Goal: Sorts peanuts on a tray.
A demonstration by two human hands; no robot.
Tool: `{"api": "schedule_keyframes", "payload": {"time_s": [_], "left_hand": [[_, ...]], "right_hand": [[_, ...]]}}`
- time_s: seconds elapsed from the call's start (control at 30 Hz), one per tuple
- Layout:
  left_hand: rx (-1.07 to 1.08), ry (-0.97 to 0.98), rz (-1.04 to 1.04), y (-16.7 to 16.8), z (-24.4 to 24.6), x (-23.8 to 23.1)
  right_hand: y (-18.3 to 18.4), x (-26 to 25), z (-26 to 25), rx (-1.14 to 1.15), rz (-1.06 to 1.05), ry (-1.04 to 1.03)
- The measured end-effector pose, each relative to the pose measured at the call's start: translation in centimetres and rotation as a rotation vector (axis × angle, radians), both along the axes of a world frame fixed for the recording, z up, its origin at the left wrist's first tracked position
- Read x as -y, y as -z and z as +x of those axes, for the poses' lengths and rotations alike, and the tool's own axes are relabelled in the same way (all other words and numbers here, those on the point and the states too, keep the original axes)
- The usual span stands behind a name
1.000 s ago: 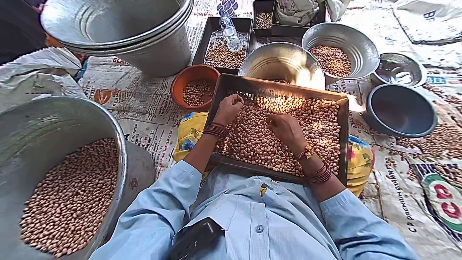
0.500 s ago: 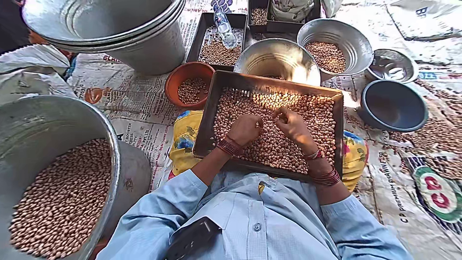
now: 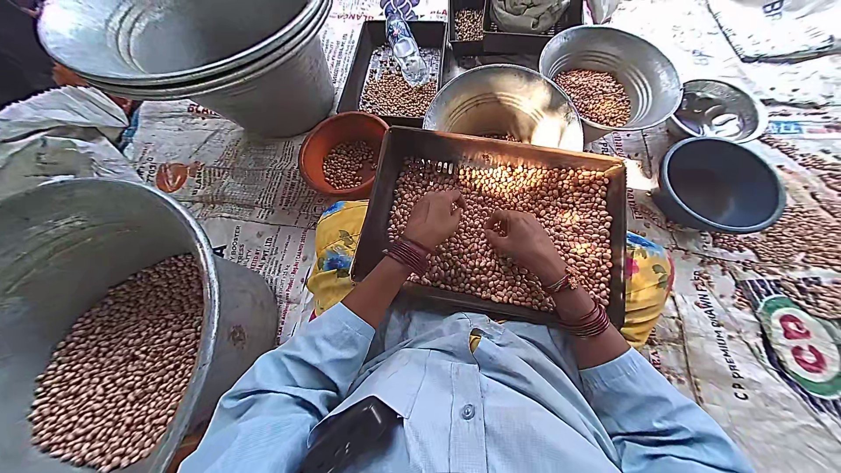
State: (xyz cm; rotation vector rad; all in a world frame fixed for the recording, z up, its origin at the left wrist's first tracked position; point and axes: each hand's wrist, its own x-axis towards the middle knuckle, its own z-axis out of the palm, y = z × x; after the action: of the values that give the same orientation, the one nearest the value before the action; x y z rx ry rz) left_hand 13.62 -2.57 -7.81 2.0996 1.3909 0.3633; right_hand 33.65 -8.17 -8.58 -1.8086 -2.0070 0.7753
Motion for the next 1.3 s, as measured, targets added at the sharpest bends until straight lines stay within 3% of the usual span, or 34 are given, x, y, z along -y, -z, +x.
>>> {"api": "schedule_keyframes", "payload": {"time_s": [0.07,0.17,0.23,0.3,0.43,0.57,0.67,0.87,1.0,1.07,1.17,1.23,1.3], "left_hand": [[-0.013,0.026,0.033,-0.5,0.5,-0.6],[-0.021,0.091,0.072,-0.7,1.6,-0.8],[-0.044,0.151,0.063,-0.5,2.7,-0.6],[-0.096,0.211,0.053,-0.2,3.9,-0.3],[-0.171,0.247,0.056,0.7,5.0,0.0],[0.204,0.073,-0.061,0.6,3.4,-1.5],[0.439,-0.125,-0.196,0.3,1.8,-3.3],[0.074,0.058,0.035,0.4,2.9,-2.1],[-0.053,0.132,0.036,1.1,4.2,-1.5],[0.038,0.079,0.006,1.2,3.8,-2.0],[0.376,-0.085,-0.281,0.8,2.7,-3.2],[0.576,-0.104,-0.469,0.4,2.9,-2.4],[0.642,-0.014,-0.697,-0.5,4.1,-0.1]], "right_hand": [[-0.5,0.4,1.8,-0.286,-0.014,0.057],[-0.1,1.4,4.9,-0.915,-0.018,0.138],[-0.4,1.9,6.0,-1.09,0.021,0.202],[-0.8,2.5,6.7,-0.982,0.073,0.284],[-1.7,2.1,5.9,-0.21,0.14,0.287],[-0.7,1.0,4.3,0.053,0.183,0.106],[0.2,0.8,3.7,0.116,0.202,0.061],[0.8,0.3,3.4,0.171,0.225,0.047],[-0.6,1.6,5.1,-0.098,0.099,0.129],[-0.8,2.1,6.7,-0.375,0.085,0.228],[-0.2,3.4,8.5,-0.835,0.095,0.382],[-0.6,3.4,8.7,-0.729,0.098,0.441],[-1.5,2.6,8.0,-0.393,0.116,0.376]]}}
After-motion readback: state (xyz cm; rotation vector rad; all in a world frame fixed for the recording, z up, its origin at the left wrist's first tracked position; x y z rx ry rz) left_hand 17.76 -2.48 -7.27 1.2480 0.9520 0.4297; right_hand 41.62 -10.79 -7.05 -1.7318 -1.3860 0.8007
